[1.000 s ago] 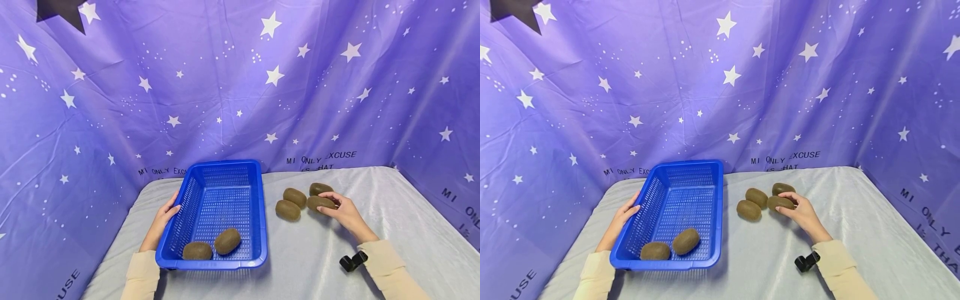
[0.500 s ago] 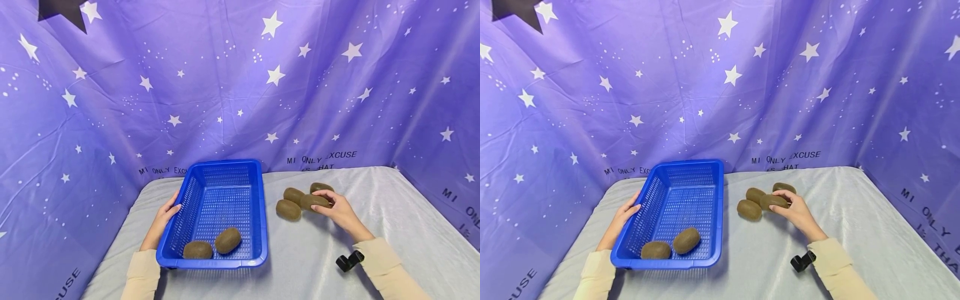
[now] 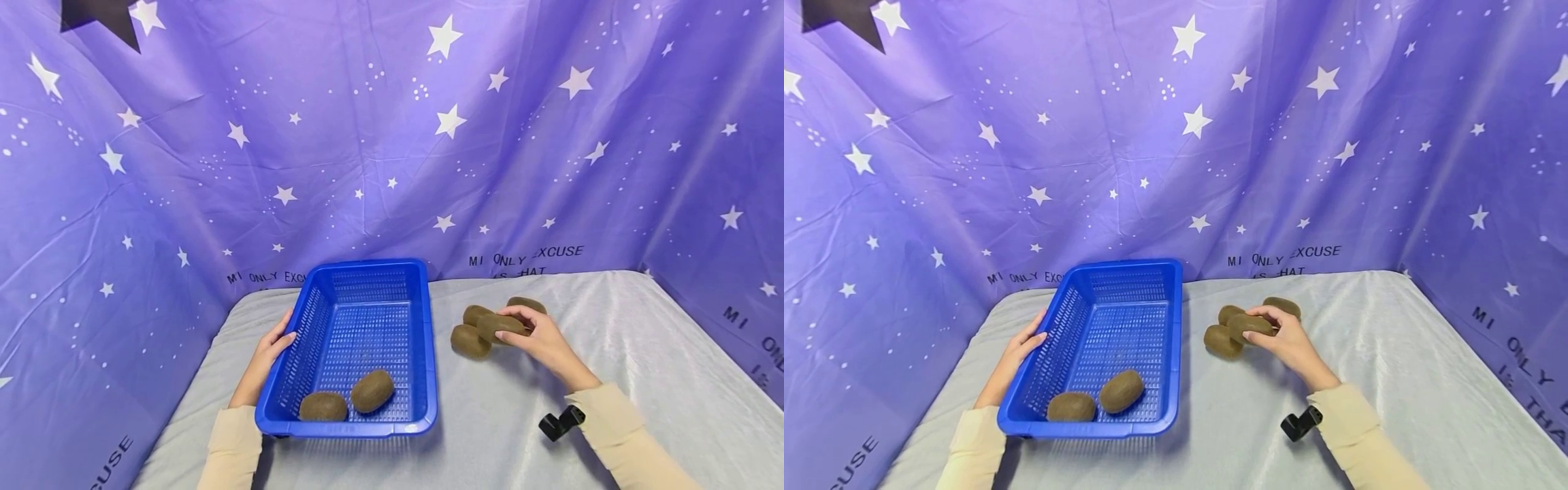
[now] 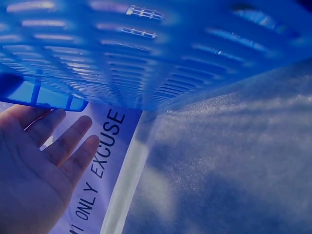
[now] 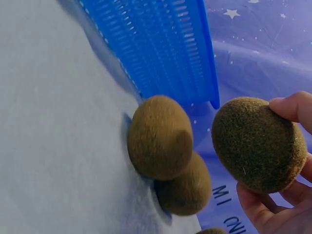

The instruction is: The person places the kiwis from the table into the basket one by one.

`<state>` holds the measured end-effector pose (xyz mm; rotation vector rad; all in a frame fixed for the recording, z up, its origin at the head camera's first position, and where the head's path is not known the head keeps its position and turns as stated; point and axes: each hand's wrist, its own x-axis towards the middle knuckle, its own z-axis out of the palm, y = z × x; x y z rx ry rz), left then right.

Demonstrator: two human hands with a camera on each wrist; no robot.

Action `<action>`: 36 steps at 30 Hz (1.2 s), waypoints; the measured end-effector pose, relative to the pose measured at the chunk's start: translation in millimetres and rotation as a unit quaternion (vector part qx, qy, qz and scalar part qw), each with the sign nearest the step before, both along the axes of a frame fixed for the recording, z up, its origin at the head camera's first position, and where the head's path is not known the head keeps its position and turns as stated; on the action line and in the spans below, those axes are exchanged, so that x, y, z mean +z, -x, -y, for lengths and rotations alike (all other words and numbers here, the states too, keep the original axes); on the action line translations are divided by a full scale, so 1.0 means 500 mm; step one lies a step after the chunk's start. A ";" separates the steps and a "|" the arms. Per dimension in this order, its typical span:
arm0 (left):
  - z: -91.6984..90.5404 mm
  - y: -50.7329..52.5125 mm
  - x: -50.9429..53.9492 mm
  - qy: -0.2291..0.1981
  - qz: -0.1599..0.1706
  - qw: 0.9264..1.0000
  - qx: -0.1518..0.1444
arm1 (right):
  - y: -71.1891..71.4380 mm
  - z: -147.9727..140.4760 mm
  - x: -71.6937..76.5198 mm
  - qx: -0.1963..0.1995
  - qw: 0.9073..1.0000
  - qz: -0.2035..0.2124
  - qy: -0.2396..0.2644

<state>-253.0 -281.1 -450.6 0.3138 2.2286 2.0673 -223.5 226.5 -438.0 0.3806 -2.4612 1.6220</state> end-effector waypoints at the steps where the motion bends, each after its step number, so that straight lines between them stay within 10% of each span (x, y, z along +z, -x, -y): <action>1: 0.000 -0.001 0.000 -0.001 0.002 1.000 -0.001 | 0.000 0.004 0.002 0.003 1.000 -0.003 0.000; 36: 0.000 -0.003 0.003 -0.004 0.013 1.000 -0.005 | 0.012 0.109 0.063 0.064 0.998 0.003 0.018</action>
